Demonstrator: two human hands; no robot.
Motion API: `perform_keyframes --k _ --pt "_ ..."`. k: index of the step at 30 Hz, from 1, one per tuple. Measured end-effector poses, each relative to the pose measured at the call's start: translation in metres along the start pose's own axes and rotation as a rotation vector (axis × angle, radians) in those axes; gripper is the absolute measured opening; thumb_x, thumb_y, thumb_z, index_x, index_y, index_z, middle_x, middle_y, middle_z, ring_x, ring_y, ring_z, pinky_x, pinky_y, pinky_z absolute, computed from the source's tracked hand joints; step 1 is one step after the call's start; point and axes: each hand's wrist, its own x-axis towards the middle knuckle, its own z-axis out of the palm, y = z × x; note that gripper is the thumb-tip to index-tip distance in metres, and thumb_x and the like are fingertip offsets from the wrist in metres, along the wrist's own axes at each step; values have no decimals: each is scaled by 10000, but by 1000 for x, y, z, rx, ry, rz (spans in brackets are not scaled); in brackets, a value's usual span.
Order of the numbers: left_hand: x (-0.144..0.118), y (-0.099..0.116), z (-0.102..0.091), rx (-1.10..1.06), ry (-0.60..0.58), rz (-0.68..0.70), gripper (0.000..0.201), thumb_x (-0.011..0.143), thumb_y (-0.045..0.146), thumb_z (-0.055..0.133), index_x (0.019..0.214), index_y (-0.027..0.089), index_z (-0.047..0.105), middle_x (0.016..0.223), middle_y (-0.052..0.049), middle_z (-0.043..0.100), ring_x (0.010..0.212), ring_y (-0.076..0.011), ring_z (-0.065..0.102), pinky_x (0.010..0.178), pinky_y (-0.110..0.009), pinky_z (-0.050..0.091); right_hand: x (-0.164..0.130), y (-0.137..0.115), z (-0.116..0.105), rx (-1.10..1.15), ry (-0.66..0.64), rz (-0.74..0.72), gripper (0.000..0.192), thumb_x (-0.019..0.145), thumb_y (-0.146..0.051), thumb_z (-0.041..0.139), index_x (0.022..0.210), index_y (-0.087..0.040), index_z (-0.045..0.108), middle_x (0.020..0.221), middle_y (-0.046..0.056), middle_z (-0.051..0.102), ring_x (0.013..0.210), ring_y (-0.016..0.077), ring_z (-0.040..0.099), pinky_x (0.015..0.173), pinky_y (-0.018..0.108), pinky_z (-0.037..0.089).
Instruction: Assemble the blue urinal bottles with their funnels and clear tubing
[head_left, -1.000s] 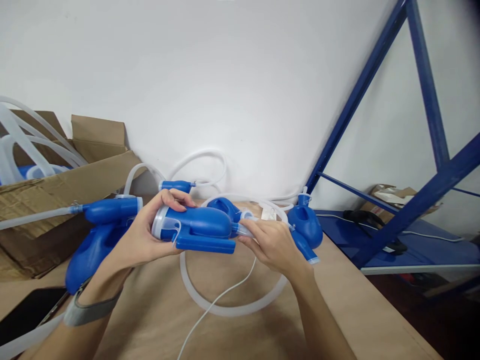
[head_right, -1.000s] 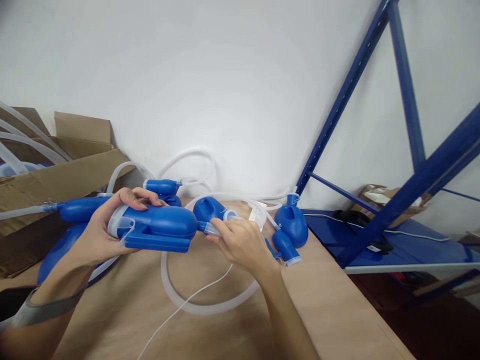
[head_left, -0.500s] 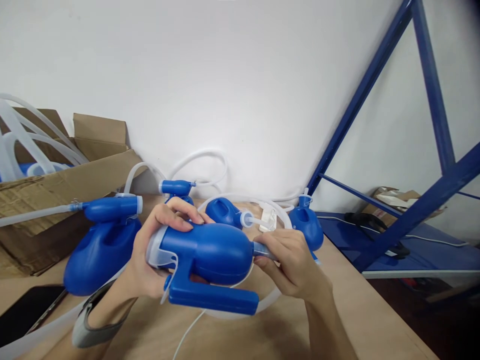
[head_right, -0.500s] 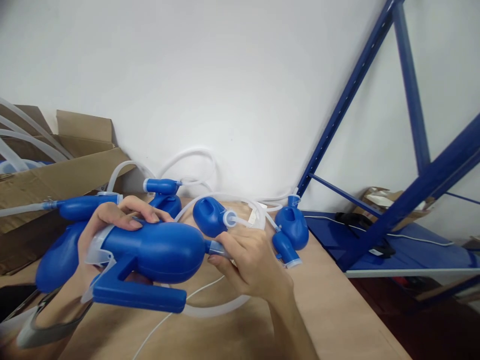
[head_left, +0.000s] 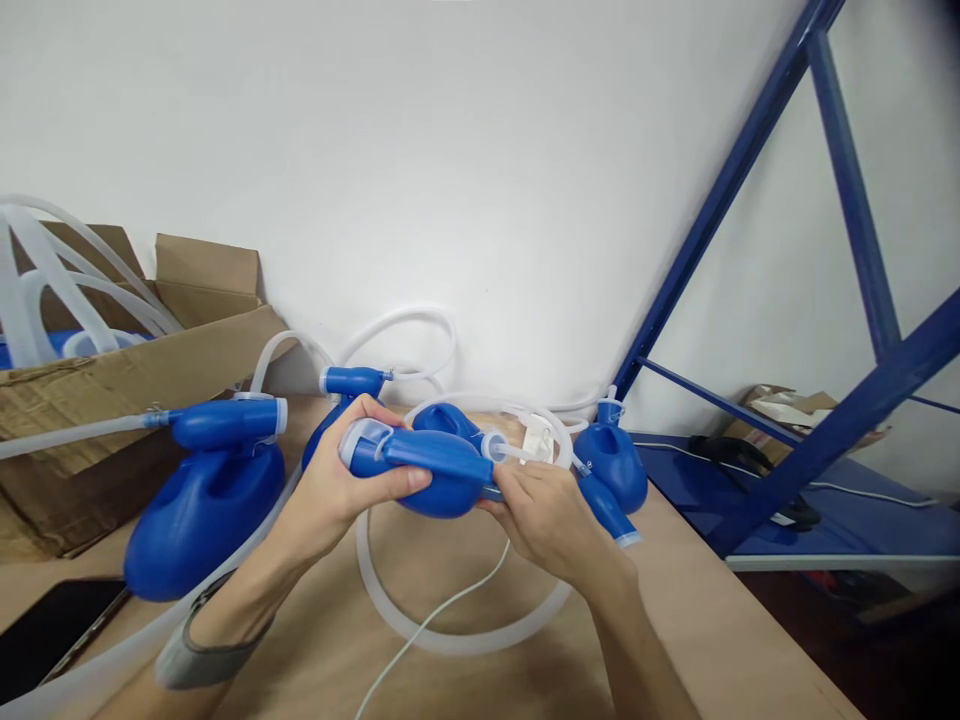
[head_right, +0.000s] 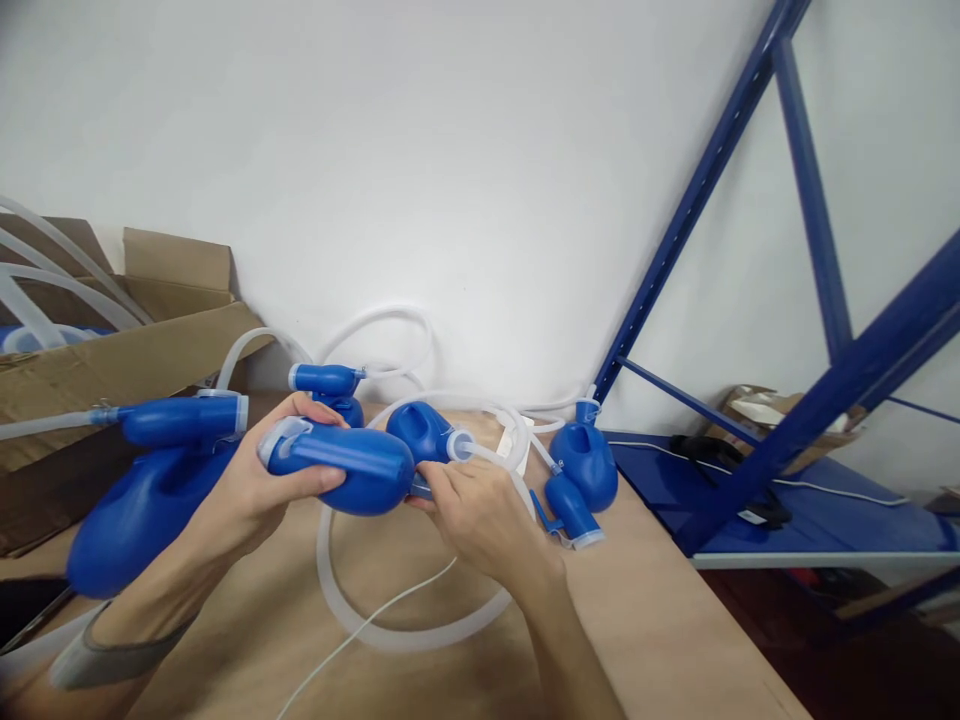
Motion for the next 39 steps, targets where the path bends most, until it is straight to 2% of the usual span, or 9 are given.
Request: perform_keyframes --k 11,14,17,20,24,26,29,33,39 --pt "7 11 -9 108 46 104 521 585 352 964 957 218 625 1027 -43 683 938 -234 665 835 -351 538 11 -2 16 40 92 113 348 1087 -404 444 1285 -164 601 1005 116 735 918 272 679 814 419 515" --pt "10 10 -17 81 95 88 507 573 328 968 945 217 642 1008 -37 694 895 -220 669 786 -319 544 9 -6 11 68 314 151 444 1043 -445 535 1401 -182 521 1235 176 666 1146 331 617 950 523 495" --pt "14 10 -24 -10 199 32 478 592 307 957 942 218 643 1015 -22 703 863 -195 669 742 -275 542 2 -6 6 269 577 217 205 1055 -346 491 1112 -230 650 968 91 690 945 274 659 842 456 521" --pt "18 12 -27 -153 318 1 448 598 325 950 891 211 632 881 15 687 757 -152 638 681 -234 532 -2 -1 11 529 429 458 397 1086 -354 400 839 -220 680 754 50 681 759 226 670 749 392 525" --pt "20 16 -25 -234 322 -35 441 573 327 957 831 199 624 745 44 639 654 -116 582 609 -203 502 2 8 34 849 121 744 536 1062 -604 351 1141 -220 715 1020 99 764 972 265 726 876 433 574" --pt "21 17 -24 -231 296 -57 451 561 317 964 842 191 633 783 31 658 688 -121 598 631 -203 511 5 10 45 1009 130 766 595 1033 -687 333 1254 -243 664 1094 107 757 1040 273 722 926 459 575" --pt "20 17 -25 -224 289 -57 455 572 313 965 865 188 639 829 18 673 734 -127 613 663 -201 521 9 10 52 1216 202 725 589 1016 -715 360 1159 -244 683 1108 118 754 1061 275 719 907 443 585" --pt "19 16 -26 -217 282 -46 430 598 322 954 865 197 640 787 30 660 699 -119 596 638 -192 511 9 10 55 1238 235 675 535 976 -708 498 991 -214 704 954 100 761 905 247 725 823 398 591" --pt "18 16 -26 -206 252 -65 442 597 316 955 892 197 647 855 13 677 741 -125 616 664 -189 524 7 14 61 1305 318 691 675 942 -812 402 964 -202 691 884 103 737 827 248 723 701 373 582"
